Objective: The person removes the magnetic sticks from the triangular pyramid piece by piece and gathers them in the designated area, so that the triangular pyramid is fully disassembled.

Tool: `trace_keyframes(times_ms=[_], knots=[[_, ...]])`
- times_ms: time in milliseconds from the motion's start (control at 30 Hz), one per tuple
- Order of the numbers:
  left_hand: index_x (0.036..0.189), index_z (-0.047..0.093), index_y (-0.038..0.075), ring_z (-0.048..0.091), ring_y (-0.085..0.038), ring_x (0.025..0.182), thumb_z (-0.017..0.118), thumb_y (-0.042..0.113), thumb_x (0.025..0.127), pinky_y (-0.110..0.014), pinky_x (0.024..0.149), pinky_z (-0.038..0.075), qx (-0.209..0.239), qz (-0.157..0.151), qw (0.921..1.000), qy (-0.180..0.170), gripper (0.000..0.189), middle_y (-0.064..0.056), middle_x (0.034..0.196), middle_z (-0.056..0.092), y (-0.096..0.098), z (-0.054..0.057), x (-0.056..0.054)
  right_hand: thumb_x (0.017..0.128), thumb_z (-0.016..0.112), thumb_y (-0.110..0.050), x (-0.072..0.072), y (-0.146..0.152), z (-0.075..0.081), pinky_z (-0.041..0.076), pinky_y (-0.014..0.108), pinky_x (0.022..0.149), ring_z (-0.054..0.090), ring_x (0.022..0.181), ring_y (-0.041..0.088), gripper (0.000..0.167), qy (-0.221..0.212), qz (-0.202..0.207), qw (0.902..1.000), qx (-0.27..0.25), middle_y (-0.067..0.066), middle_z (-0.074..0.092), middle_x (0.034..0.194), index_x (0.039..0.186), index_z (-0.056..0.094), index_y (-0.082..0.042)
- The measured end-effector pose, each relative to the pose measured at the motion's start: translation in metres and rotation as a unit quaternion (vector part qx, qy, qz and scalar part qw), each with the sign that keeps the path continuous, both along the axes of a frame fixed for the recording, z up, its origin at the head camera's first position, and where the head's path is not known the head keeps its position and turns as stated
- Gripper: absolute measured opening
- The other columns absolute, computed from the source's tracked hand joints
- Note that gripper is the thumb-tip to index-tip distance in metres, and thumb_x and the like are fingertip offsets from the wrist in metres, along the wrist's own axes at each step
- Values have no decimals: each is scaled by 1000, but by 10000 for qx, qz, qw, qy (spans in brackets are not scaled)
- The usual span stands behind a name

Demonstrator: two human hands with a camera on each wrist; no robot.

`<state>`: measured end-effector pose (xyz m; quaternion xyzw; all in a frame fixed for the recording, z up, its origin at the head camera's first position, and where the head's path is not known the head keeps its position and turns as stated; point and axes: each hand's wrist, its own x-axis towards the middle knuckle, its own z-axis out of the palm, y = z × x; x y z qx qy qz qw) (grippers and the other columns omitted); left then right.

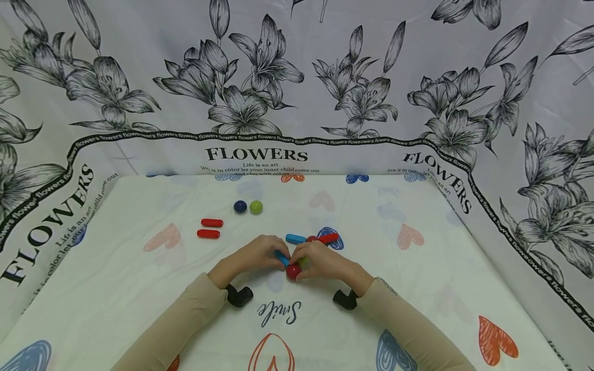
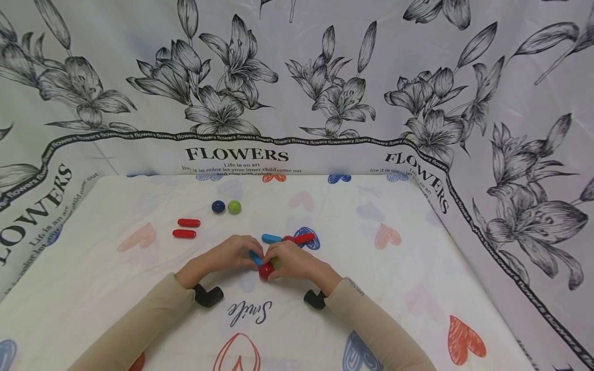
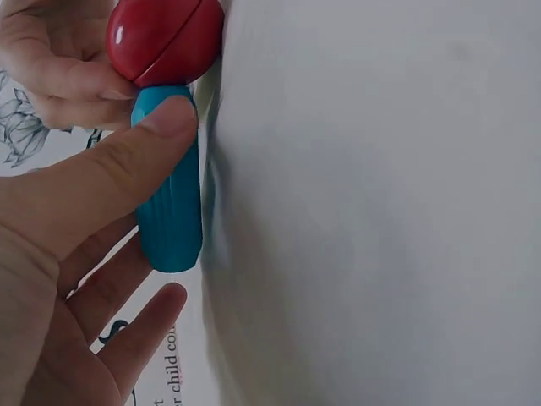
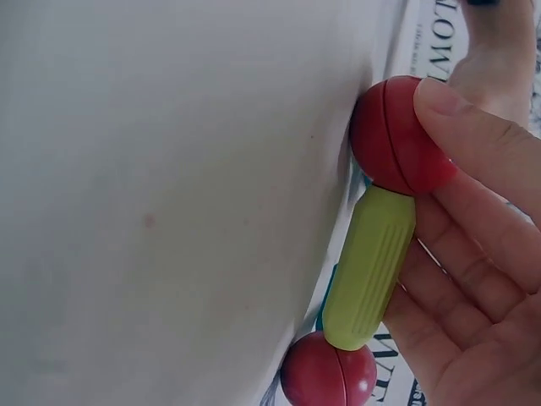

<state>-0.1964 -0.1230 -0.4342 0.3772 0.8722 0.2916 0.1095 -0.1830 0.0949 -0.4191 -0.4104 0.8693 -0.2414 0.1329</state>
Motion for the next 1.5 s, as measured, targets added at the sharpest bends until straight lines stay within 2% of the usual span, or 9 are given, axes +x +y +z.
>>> trace_keyframes(times_ms=[300,600,767,933,1267,1500], knots=[[98,73,11,61,-9,89,75,19,82,-22,90,53,228,-105,9995,-166,18,-2,98,73,-6,-2,0,78,80,-21,-2,0,-1,53,15,87,66,102,14,30,39,106,9999,-31,2,74,107,107,74,-11],[98,73,12,62,-10,88,75,20,82,-21,89,53,267,-115,9992,-267,18,-1,97,73,-8,-3,1,79,79,-20,-2,0,2,52,17,89,65,103,14,31,-164,78,9998,73,1,73,109,109,73,-12],[98,72,12,61,-8,88,74,21,83,-21,89,53,273,-147,9991,-299,17,-1,98,73,-11,-5,1,80,79,-19,-1,0,4,53,18,90,66,103,14,30,-142,144,9998,53,2,73,108,108,73,-11],[96,72,14,61,-7,88,74,21,83,-22,88,53,237,95,9994,-251,15,1,97,72,-21,-5,1,80,79,-19,-1,0,5,53,18,89,65,102,14,30,-175,118,9997,100,2,73,107,108,73,-12],[97,72,15,62,-6,89,75,20,82,-22,90,54,537,556,9967,-260,16,1,97,73,-47,-2,7,81,78,-18,-1,-1,5,53,16,87,65,103,15,30,-330,18,9994,118,2,73,108,110,73,-11],[96,72,13,63,-9,90,75,15,81,-22,92,53,885,691,9937,29,15,-1,96,73,-68,1,12,81,77,-17,1,-1,6,53,16,86,64,105,16,32,-510,-107,9985,163,2,72,111,112,72,-11]])
